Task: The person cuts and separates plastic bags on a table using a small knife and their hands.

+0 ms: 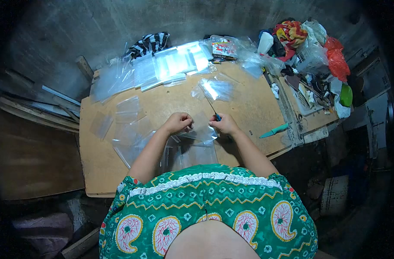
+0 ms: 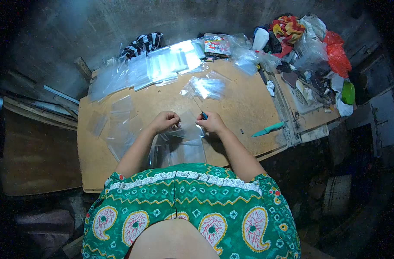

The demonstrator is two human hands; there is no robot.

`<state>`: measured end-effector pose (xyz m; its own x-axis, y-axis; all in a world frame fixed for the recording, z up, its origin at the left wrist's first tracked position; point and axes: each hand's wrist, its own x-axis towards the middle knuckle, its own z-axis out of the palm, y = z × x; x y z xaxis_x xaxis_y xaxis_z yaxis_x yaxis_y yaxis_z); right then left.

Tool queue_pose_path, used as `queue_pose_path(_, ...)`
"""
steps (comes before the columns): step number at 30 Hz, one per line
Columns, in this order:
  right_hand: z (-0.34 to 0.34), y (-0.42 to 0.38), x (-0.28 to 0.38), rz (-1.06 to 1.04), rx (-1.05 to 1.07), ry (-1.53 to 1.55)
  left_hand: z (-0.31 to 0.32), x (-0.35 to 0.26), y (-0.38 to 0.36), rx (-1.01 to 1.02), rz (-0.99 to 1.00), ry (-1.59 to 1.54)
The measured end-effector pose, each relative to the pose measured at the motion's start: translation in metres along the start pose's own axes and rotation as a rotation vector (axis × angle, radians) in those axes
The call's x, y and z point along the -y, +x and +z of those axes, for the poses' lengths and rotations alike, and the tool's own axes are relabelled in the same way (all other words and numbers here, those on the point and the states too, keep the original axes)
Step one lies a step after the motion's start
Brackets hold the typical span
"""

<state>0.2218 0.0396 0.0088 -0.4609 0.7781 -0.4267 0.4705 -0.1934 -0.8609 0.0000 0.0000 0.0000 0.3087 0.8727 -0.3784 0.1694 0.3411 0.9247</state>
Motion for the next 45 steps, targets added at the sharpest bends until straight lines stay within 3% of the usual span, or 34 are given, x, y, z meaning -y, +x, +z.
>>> queue_pose_path(3, 0.008, 0.005, 0.003, -0.060, 0.000, 0.174, -0.005, -0.005, -0.003, -0.028, 0.034, 0.009)
queue_pose_path(8, 0.011, 0.012, 0.002, -0.141, -0.106, -0.033, -0.004, -0.002, 0.001, -0.032, 0.048, 0.002)
queue_pose_path(17, 0.010, 0.019, 0.000, -0.168, -0.133, -0.030, -0.003, -0.002, 0.001, -0.050, 0.089, 0.151)
queue_pose_path(30, 0.011, 0.021, -0.004, -0.153, -0.140, -0.013, -0.002, -0.005, 0.000, -0.048, 0.055, 0.087)
queue_pose_path(33, 0.013, 0.024, 0.004, -0.097, -0.153, -0.203, -0.002, 0.001, 0.005, -0.102, 0.051, 0.157)
queue_pose_path(35, 0.016, 0.039, 0.000, -0.112, -0.190, -0.543, -0.007, 0.011, 0.015, -0.215, 0.064, 0.486)
queue_pose_path(36, 0.017, 0.041, 0.005, -0.088, -0.139, -0.584, -0.008, 0.012, 0.018, -0.214, 0.066, 0.485)
queue_pose_path(38, 0.021, 0.041, 0.013, -0.051, -0.168, -0.618, -0.011, 0.013, 0.024, -0.266, 0.091, 0.823)
queue_pose_path(41, 0.029, 0.041, 0.023, 0.008, -0.207, -0.685, -0.011, 0.001, 0.026, -0.301, -0.024, 0.932)
queue_pose_path(45, 0.032, 0.034, 0.026, -0.079, -0.293, -0.761, -0.008, -0.014, 0.024, -0.324, -0.101, 0.998)
